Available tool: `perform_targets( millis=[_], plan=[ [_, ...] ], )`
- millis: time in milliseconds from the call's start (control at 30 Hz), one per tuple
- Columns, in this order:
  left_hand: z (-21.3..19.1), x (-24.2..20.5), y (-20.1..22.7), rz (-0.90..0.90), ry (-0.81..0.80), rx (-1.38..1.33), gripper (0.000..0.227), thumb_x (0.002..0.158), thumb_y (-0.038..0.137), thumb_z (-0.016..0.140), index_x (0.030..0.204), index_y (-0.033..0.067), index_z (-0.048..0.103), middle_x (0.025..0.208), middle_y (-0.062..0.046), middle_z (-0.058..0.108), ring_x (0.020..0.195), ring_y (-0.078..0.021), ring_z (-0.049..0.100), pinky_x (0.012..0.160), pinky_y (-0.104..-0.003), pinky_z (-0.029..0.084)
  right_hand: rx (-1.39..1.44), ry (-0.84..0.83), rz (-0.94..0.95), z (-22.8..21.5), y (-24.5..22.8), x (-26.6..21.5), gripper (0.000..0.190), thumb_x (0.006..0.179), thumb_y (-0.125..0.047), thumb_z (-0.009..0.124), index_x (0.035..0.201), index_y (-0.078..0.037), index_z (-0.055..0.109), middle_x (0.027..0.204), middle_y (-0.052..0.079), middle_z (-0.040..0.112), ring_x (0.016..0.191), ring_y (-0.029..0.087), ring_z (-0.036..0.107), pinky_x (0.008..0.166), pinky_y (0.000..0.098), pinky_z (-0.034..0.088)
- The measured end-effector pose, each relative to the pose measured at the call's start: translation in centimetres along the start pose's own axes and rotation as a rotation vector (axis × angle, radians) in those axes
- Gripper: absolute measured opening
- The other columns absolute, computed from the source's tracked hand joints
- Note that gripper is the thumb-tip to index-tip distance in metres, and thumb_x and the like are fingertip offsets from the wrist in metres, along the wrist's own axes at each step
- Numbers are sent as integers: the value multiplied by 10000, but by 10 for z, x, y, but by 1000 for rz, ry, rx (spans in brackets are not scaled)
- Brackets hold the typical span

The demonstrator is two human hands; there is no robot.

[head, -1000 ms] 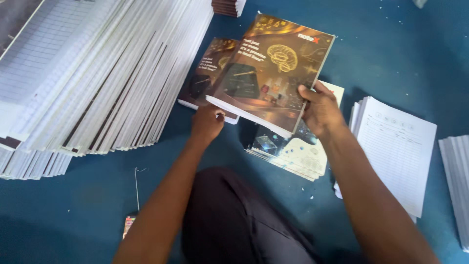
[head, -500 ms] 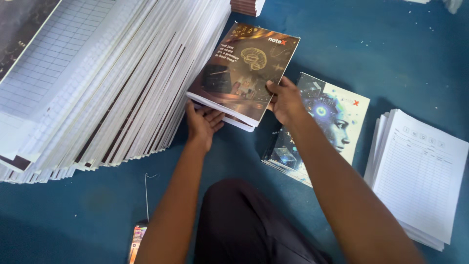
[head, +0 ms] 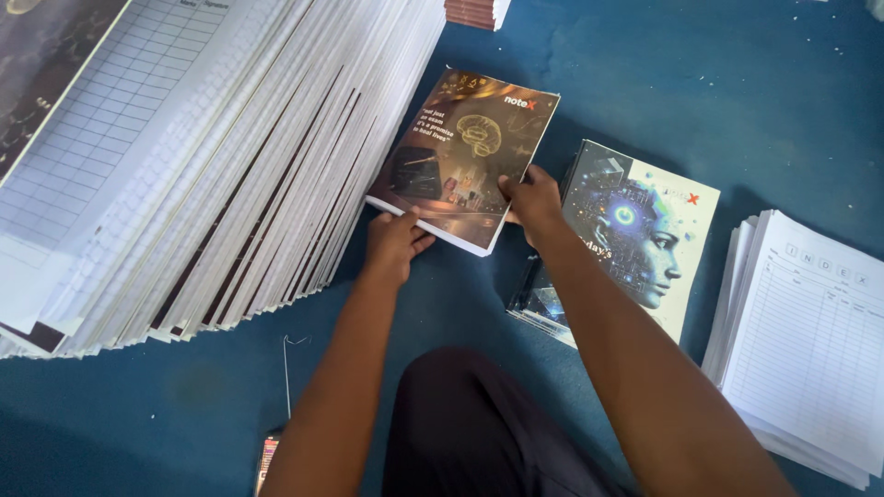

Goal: The person sits on the floor and assembles notebooks by inserting stacks of loose paper into printed covers. They handle the covers and paper stacks one at a time, aligning them and placing the completed units into a growing pile.

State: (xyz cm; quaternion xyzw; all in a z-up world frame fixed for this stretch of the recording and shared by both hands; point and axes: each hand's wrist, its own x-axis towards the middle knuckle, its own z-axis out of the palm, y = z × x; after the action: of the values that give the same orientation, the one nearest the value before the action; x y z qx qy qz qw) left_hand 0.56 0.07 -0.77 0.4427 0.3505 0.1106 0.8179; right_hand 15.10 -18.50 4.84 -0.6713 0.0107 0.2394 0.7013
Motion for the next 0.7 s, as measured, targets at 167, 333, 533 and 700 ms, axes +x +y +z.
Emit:
perform_targets(
  millis=[167, 333, 533, 700],
  plan=[
    [3, 5, 0, -10, 32, 45, 213, 940, 158, 664, 1104, 28, 624, 994, -104, 703, 864, -230, 718, 737, -381, 619, -538, 244, -121, 4, 1, 1, 261, 865, -226, 769, 1045, -40, 730, 871, 130, 757, 803, 267, 739, 735, 386, 573],
    [5, 12, -2, 25, 49, 67, 200, 913, 127, 675, 1070, 10, 636, 969, -123, 705, 836, -245, 738, 727, -386, 641, -805, 288, -248, 6, 1, 7, 307, 830, -277, 764, 1062, -75, 755, 1012, 199, 746, 986, 383, 711, 900, 452, 549],
    [8, 11, -3, 88, 69, 102, 192, 893, 119, 685, 1004, -31, 639, 911, -148, 696, 767, -240, 732, 666, -369, 653, -979, 305, -200, 11, 0, 13, 577, 862, -317, 789, 1261, 20, 543, 1108, 268, 702, 1059, 440, 679, 942, 478, 549],
    [15, 4, 4, 108, 134, 196, 219, 893, 136, 698, 960, -62, 635, 855, -161, 678, 696, -232, 702, 571, -348, 626, -943, 219, -353, 10, -2, 4, 555, 849, -201, 729, 1343, -62, 518, 1105, 250, 695, 1054, 444, 658, 927, 526, 508]
  ],
)
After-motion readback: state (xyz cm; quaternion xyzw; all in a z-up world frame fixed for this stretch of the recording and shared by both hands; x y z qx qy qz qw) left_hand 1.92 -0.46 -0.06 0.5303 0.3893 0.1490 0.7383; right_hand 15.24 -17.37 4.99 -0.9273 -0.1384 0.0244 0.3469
